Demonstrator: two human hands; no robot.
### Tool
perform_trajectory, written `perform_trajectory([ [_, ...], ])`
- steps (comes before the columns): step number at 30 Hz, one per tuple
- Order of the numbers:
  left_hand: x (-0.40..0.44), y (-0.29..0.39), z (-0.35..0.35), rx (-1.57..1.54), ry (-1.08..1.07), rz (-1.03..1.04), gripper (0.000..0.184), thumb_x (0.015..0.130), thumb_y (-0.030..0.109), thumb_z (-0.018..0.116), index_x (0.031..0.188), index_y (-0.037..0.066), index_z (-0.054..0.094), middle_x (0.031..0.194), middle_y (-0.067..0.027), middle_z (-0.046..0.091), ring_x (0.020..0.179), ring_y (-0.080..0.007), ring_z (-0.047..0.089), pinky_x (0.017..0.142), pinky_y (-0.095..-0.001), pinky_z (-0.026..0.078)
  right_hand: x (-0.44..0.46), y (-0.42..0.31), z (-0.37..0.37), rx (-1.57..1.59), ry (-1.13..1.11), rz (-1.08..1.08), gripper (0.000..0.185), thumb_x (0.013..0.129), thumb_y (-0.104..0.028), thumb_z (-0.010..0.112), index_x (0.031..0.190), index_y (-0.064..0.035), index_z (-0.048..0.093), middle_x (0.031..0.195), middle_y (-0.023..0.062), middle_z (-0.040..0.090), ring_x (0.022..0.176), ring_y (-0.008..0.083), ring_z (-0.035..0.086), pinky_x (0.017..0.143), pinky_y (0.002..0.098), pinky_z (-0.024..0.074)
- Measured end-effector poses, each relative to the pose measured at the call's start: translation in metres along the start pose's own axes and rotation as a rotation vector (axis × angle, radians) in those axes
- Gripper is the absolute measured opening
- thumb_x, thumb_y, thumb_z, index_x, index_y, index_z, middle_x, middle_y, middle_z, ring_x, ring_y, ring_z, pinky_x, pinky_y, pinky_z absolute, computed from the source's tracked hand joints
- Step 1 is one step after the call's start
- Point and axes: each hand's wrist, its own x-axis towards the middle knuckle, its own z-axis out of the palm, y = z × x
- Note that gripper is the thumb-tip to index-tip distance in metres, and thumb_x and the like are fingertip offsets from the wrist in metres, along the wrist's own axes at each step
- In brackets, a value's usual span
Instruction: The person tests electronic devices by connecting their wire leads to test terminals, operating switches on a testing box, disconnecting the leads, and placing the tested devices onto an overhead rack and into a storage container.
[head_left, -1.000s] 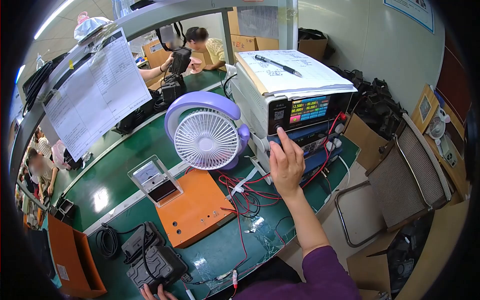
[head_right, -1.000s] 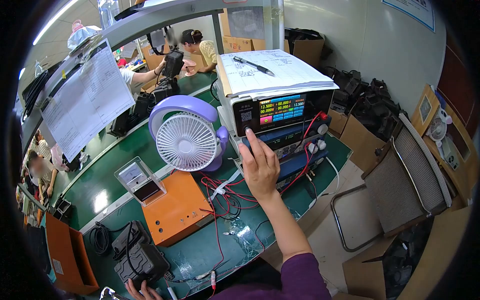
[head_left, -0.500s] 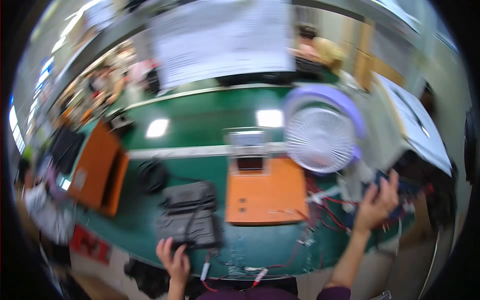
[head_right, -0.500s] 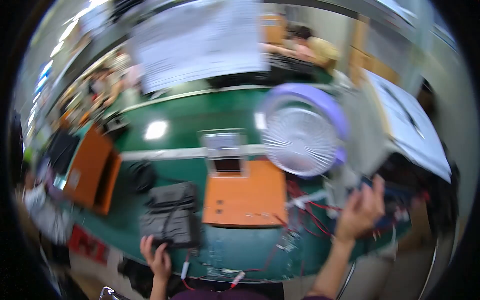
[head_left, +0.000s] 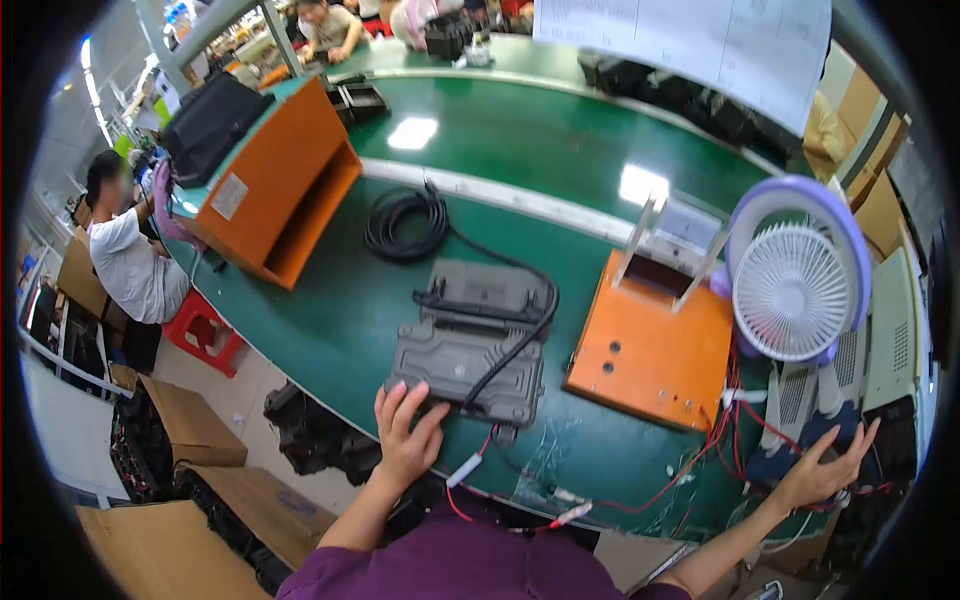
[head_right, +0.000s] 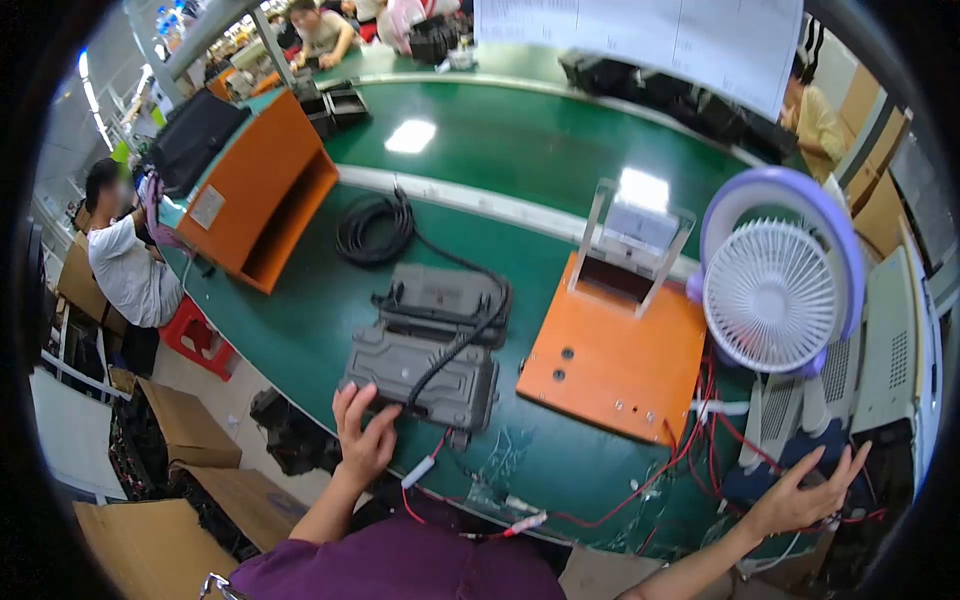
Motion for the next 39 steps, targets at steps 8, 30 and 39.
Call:
perform_trajectory([
  [8, -0.002, -0.001, 0.003, -0.018, 0.013, -0.005, 0.034, 0.065, 0.004, 0.063, 0.097, 0.014, 0.069, 0.13, -0.0074, 0.047, 0.126, -0.0303, 0.036, 0.104, -0.0522, 0.027, 0.002, -0.001, -0.012, -0.046, -0.128, -0.022, 0.028, 0.091, -0.017, 0.058, 0.115, -0.0032, 0.057, 0.135, 0.0081, 0.049, 0.108, 0.0212, 0.055, 0.079, 0.0299, 0.0436],
  [30, -0.001, 0.002, -0.004, 0.013, 0.055, -0.108, 0.033, 0.064, -0.001, 0.059, 0.092, 0.009, 0.071, 0.13, -0.0168, 0.041, 0.123, -0.0368, 0.036, 0.103, -0.0427, 0.033, -0.077, -0.188, -0.075, 1.161, -1.288, -0.62, 0.026, 0.074, -0.015, 0.069, 0.095, -0.0062, 0.058, 0.082, 0.0059, 0.053, 0.075, 0.0221, 0.056, 0.066, 0.0332, 0.0455],
  [39, -0.004, 0.002, -0.005, 0.0, 0.015, -0.134, 0.034, 0.069, -0.005, 0.051, 0.094, 0.008, 0.071, 0.136, -0.0204, 0.036, 0.128, -0.0401, 0.031, 0.107, -0.0468, 0.025, -0.057, -0.172, -0.066, 1.158, -1.113, -0.577, 0.019, 0.077, -0.014, 0.067, 0.093, -0.0074, 0.059, 0.084, 0.0049, 0.056, 0.072, 0.019, 0.058, 0.062, 0.0308, 0.0446],
])
